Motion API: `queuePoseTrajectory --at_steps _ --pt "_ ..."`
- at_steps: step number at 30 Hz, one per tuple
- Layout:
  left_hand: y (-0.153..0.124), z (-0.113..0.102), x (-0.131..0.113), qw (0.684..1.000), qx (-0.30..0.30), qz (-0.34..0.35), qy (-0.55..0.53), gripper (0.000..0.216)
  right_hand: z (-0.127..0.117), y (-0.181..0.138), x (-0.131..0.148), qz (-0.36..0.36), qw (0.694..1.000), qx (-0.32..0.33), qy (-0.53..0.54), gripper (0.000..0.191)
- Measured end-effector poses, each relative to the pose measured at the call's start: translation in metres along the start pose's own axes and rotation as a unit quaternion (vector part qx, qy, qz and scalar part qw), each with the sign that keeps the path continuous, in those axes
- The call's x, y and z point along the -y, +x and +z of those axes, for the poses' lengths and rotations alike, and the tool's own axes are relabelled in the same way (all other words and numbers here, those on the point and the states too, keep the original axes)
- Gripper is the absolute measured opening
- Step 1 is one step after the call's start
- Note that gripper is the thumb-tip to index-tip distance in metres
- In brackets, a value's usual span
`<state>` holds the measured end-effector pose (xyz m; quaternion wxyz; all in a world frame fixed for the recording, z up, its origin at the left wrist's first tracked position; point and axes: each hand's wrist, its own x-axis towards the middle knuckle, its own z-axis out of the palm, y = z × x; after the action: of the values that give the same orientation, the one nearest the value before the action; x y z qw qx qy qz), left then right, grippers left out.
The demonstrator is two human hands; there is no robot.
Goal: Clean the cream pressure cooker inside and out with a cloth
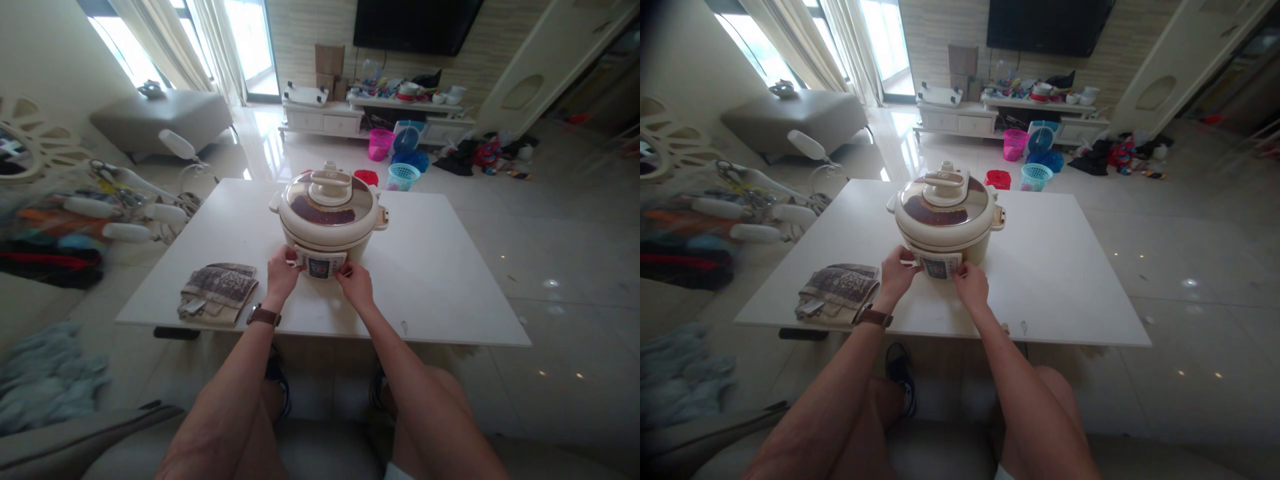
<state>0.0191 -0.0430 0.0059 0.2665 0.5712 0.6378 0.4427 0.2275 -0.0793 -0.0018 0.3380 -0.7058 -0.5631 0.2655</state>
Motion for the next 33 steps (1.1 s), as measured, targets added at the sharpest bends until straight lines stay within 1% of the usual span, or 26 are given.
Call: queuePoseTrajectory --at_steps 8,11,19,23,27,33 --pt "-0.0024 0.0028 -0.0007 0.999 -0.005 0.009 0.032 0.031 -0.0013 -0.0031 0.0036 0.012 0.999 0.014 -0.030 0.012" --pt "-0.0023 0.0026 -0.0004 0.999 -0.011 0.009 0.050 0.030 -0.0010 -0.0008 0.0041 0.019 0.999 0.019 -0.040 0.014" --pt "-0.0025 0.0024 -0.0009 0.999 -0.009 0.011 0.045 0.028 0.0002 0.0008 0.0023 0.014 0.999 0.022 -0.033 0.018" --pt "-0.0038 0.0026 -0.0035 0.999 -0.013 0.008 0.041 0.029 0.0013 -0.0009 0.0039 0.021 0.999 0.012 -0.037 0.019" --pt "-0.0028 0.0017 -0.0037 1.000 -0.005 0.002 0.030 0.031 0.0035 -0.0010 0.0044 0.027 0.999 0.006 -0.046 0.019" --pt "-0.0022 0.0008 -0.0032 0.999 -0.003 0.001 0.043 0.031 0.0042 -0.0006 0.0010 0.017 0.999 0.011 -0.035 0.020"
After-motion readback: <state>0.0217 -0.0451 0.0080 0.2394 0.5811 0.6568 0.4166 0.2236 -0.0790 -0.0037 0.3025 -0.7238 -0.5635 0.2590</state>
